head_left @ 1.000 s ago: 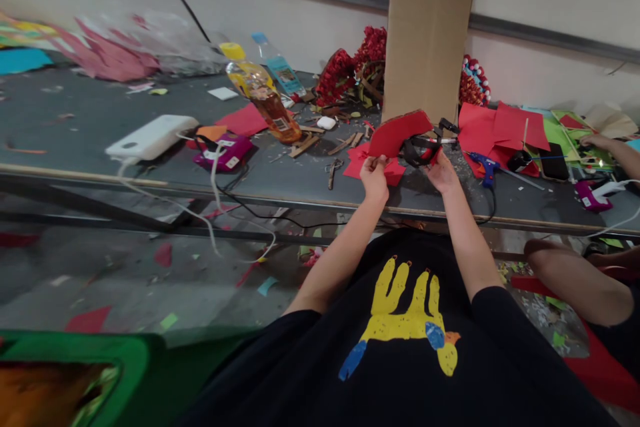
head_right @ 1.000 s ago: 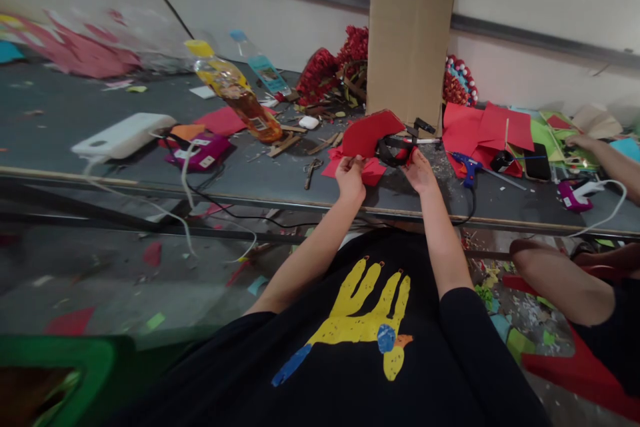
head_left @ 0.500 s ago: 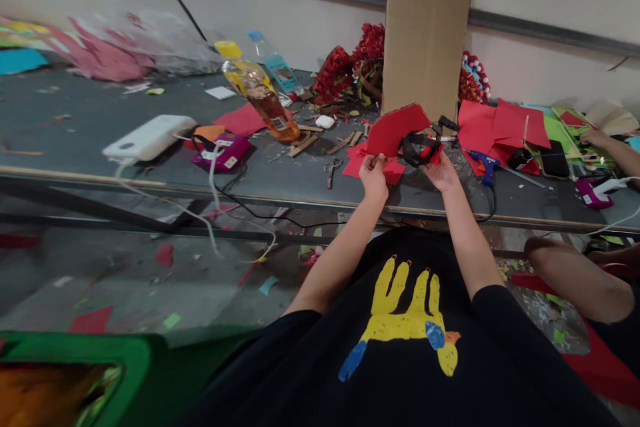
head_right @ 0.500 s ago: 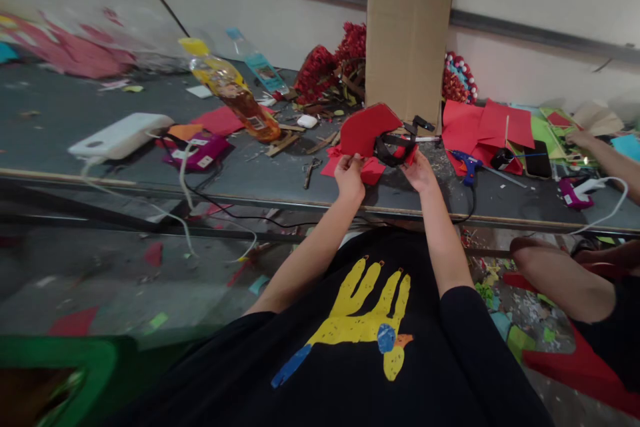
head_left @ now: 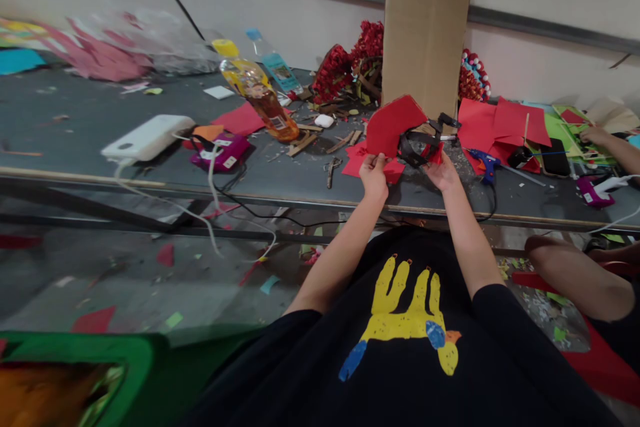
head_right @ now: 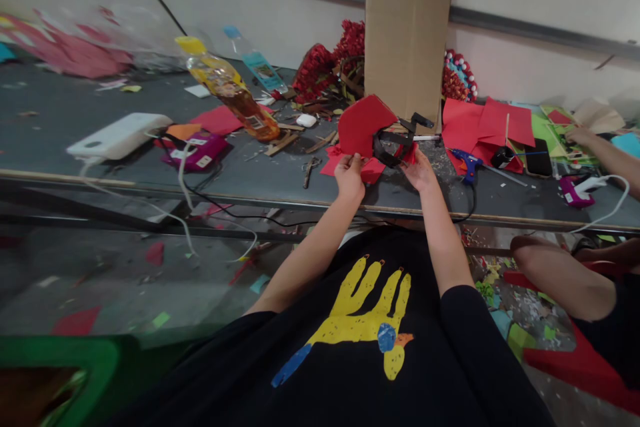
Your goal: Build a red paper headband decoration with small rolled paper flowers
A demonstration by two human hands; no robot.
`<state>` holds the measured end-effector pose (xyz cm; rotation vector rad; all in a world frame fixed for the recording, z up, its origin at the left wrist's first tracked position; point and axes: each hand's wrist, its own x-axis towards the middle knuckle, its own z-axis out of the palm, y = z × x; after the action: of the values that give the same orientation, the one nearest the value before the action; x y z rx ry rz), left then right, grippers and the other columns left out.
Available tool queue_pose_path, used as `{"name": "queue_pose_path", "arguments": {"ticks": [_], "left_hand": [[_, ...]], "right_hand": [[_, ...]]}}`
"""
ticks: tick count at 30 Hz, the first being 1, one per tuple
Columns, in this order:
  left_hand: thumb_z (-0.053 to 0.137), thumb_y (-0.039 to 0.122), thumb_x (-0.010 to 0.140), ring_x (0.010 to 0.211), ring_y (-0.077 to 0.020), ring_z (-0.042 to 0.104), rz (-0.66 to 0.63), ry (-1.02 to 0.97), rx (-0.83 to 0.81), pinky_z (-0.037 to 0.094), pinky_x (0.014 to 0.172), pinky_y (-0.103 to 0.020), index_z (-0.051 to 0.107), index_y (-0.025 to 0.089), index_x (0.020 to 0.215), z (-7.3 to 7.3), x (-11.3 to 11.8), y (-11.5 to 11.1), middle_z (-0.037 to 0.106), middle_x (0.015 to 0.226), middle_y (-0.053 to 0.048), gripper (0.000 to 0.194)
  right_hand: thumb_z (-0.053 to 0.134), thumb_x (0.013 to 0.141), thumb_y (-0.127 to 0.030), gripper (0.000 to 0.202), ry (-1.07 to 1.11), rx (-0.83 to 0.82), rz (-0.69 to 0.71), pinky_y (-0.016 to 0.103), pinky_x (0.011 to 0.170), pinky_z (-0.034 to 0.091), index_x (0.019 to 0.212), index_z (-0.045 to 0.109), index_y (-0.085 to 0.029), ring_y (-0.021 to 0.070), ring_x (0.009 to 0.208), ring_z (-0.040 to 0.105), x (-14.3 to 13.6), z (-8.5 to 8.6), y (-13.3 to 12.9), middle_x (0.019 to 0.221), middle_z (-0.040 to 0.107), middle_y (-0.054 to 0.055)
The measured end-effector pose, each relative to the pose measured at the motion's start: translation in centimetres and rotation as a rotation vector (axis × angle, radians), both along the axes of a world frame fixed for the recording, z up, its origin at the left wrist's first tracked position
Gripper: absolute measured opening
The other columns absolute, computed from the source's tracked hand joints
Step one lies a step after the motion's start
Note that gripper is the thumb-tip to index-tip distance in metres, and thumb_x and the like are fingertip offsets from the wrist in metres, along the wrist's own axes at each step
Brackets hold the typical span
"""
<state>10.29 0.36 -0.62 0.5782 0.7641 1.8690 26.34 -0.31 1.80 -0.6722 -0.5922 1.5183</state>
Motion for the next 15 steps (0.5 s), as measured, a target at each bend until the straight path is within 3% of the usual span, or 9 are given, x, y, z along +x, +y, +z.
{"name": "queue_pose_path", "arguments": {"ticks": [15], "left_hand": [[0.079,0.028,0.060,0.059,-0.0099,0.062,0.031,0.018,-0.043,0.050,0.073,-0.026,0.050,0.017,0.065,0.34,0.02,-0.16,0.060,0.061,0.005,0.032]], "right_hand": [[0.051,0.086,-0.027,0.015,0.038,-0.010,-0.027,0.023,0.075,0.054,0.080,0.065,-0.025,0.0088,0.075,0.068,-0.16,0.64,-0.50,0.075,0.073,-0.007]]}}
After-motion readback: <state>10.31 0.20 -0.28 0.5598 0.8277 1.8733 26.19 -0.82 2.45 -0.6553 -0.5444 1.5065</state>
